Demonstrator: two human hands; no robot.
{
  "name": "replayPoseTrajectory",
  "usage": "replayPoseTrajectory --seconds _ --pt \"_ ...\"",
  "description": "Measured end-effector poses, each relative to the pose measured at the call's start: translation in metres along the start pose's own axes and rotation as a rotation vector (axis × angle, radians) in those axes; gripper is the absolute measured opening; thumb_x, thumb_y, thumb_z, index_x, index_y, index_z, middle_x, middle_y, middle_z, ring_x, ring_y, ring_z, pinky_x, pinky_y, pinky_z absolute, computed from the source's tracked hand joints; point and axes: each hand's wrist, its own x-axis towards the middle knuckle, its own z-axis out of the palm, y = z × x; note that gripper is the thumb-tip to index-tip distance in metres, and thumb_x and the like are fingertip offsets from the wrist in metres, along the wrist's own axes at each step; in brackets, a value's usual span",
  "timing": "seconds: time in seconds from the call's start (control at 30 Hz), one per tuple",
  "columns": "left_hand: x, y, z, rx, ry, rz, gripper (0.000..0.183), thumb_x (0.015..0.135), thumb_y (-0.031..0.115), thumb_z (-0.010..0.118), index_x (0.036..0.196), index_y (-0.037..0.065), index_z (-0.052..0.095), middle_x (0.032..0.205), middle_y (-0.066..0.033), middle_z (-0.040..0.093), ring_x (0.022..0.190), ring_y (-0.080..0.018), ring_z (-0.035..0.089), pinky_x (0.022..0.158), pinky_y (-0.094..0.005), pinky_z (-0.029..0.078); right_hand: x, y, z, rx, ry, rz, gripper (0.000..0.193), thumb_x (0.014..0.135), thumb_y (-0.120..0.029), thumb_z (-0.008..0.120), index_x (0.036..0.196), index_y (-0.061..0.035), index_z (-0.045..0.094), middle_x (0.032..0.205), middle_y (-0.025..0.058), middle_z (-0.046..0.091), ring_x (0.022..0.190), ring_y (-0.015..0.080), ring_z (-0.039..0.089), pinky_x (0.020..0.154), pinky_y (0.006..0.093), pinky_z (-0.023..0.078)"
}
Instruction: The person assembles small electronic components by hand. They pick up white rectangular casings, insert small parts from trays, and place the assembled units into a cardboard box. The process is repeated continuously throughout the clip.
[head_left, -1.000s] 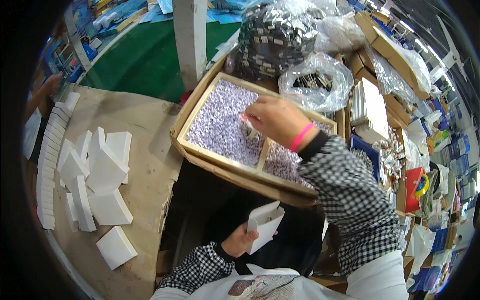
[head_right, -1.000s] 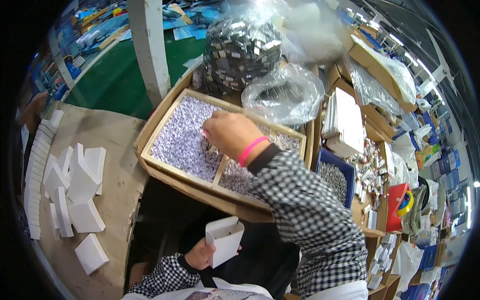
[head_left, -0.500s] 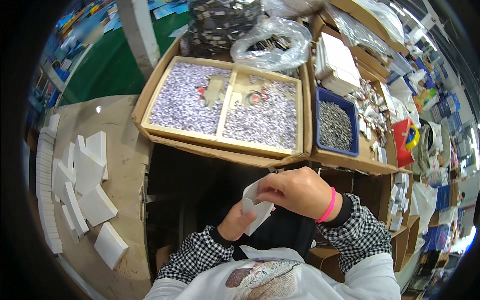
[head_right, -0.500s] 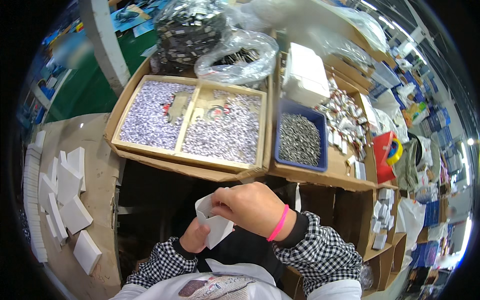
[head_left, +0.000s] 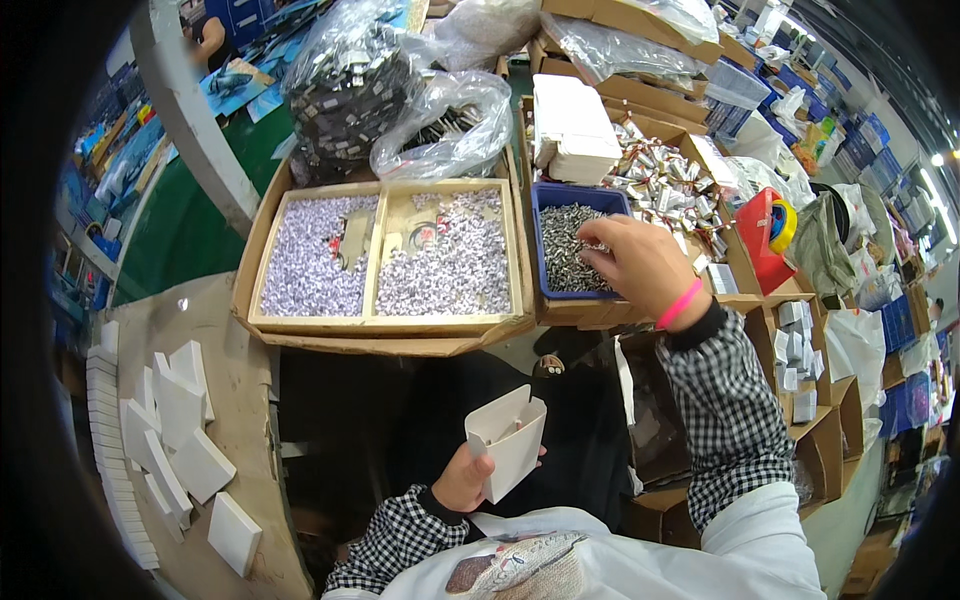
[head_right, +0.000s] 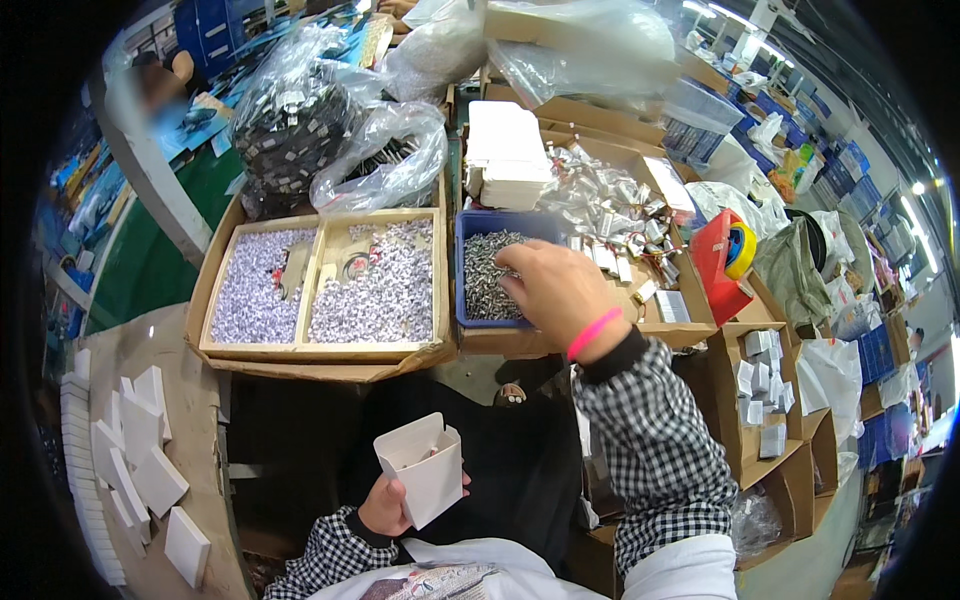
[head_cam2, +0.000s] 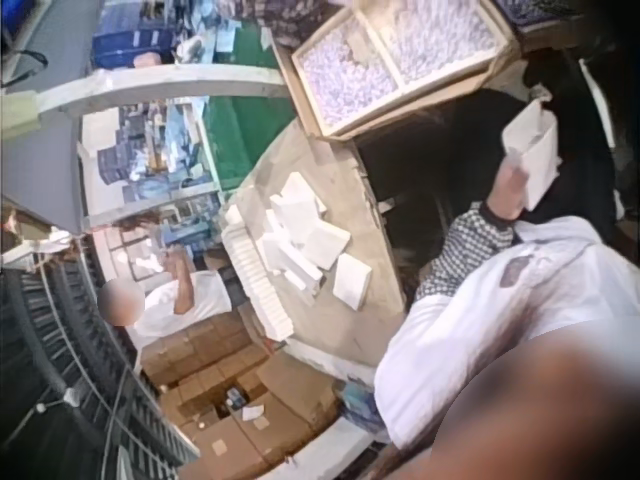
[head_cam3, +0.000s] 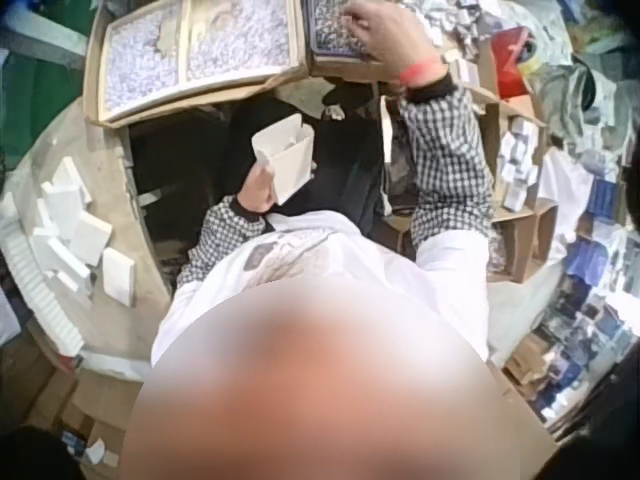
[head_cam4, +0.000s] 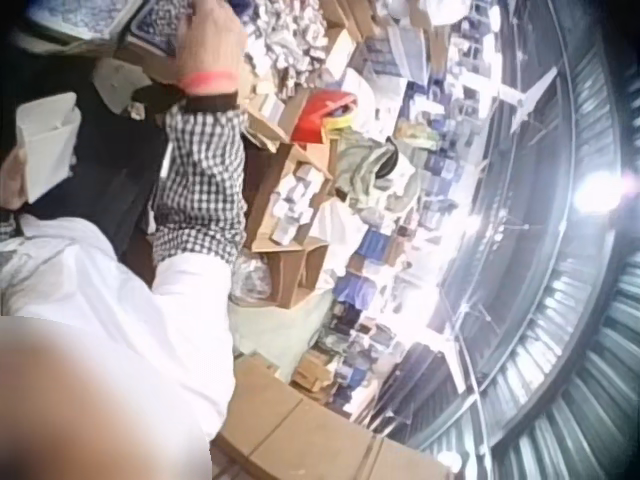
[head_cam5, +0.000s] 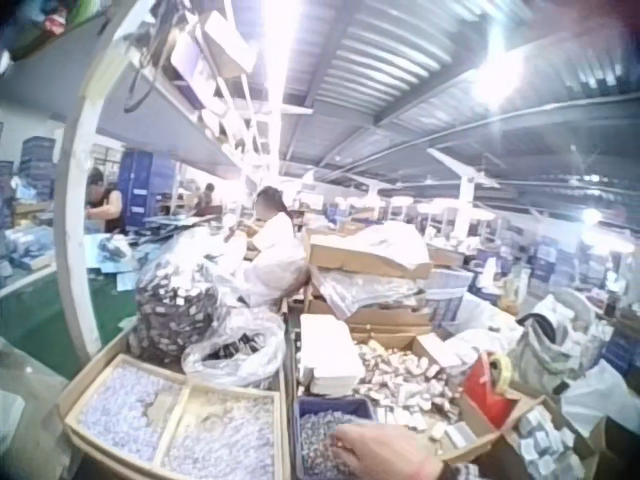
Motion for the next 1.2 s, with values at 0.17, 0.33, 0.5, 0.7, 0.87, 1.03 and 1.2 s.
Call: replayPoseTrajectory --seconds 0.17,0.33,0.5,0.7,0.87,1.03,1.2 --pt "-0.001 -0.002 0.002 0.005 0.018 -0.016 0.105 0.066 0.068 0.067 0.136 -0.001 0.029 0.123 -0.0143 0.046 0.112 -0.0241 0.052 0.096 -0.0382 0.045 0.019 0.024 0.023 -0.190 -0.102 -0.050 0.016 0.080 -0.017 0.065 0.093 -0.0081 0.068 0.084 0.0088 0.065 0.079 0.0275 0.063 0.073 0.0380 0.051" --pt "-0.006 0.002 -0.001 0.001 0.055 -0.015 0.106 0.066 0.068 0.068 0.137 -0.001 0.028 0.124 -0.0149 0.046 0.114 -0.0250 0.051 0.097 -0.0393 0.045 0.015 0.030 0.015 -0.172 -0.029 -0.055 0.018 0.083 -0.024 0.062 0.093 -0.0108 0.069 0.084 0.0063 0.066 0.079 0.0263 0.063 0.071 0.0365 0.050" --pt "-0.004 0.005 -0.002 0.010 0.048 -0.011 0.107 0.066 0.068 0.068 0.138 -0.001 0.026 0.126 -0.0152 0.045 0.114 -0.0258 0.051 0.098 -0.0398 0.044 0.010 0.035 0.010 -0.201 -0.013 -0.015 0.017 0.085 -0.023 0.060 0.092 -0.0103 0.069 0.085 0.0077 0.066 0.077 0.0267 0.064 0.069 0.0365 0.051" --pt "-0.001 0.003 0.001 0.022 0.034 -0.010 0.108 0.067 0.067 0.068 0.138 -0.001 0.025 0.127 -0.0151 0.044 0.114 -0.0260 0.051 0.097 -0.0398 0.044 0.001 0.046 0.009 -0.082 0.041 -0.019 0.016 0.084 -0.022 0.061 0.091 -0.0093 0.069 0.083 0.0108 0.066 0.076 0.0285 0.064 0.069 0.0371 0.051" --pt "0.001 0.003 0.000 0.044 0.043 -0.004 0.106 0.068 0.068 0.067 0.138 -0.001 0.027 0.126 -0.0143 0.045 0.113 -0.0248 0.052 0.096 -0.0385 0.045 -0.002 0.036 0.004 0.032 0.141 -0.029 0.014 0.084 -0.016 0.062 0.092 -0.0074 0.068 0.083 0.0121 0.067 0.076 0.0288 0.065 0.068 0.0353 0.051" --pt "0.002 0.001 -0.002 0.057 0.035 0.015 0.101 0.069 0.067 0.066 0.136 0.000 0.031 0.123 -0.0135 0.048 0.112 -0.0232 0.053 0.094 -0.0378 0.046 -0.035 -0.021 -0.014 0.628 -0.184 0.094 0.015 0.082 -0.011 0.064 0.095 -0.0048 0.068 0.083 0.0134 0.067 0.072 0.0273 0.066 0.066 0.0307 0.053" --pt "0.003 -0.001 -0.002 0.025 0.000 0.000 0.097 0.070 0.064 0.068 0.135 0.002 0.032 0.122 -0.0151 0.049 0.112 -0.0252 0.053 0.095 -0.0406 0.046 -0.058 -0.078 0.003 0.613 -0.379 -0.191 0.013 0.081 -0.013 0.063 0.093 -0.0080 0.065 0.078 0.0087 0.066 0.069 0.0260 0.065 0.061 0.0324 0.052"
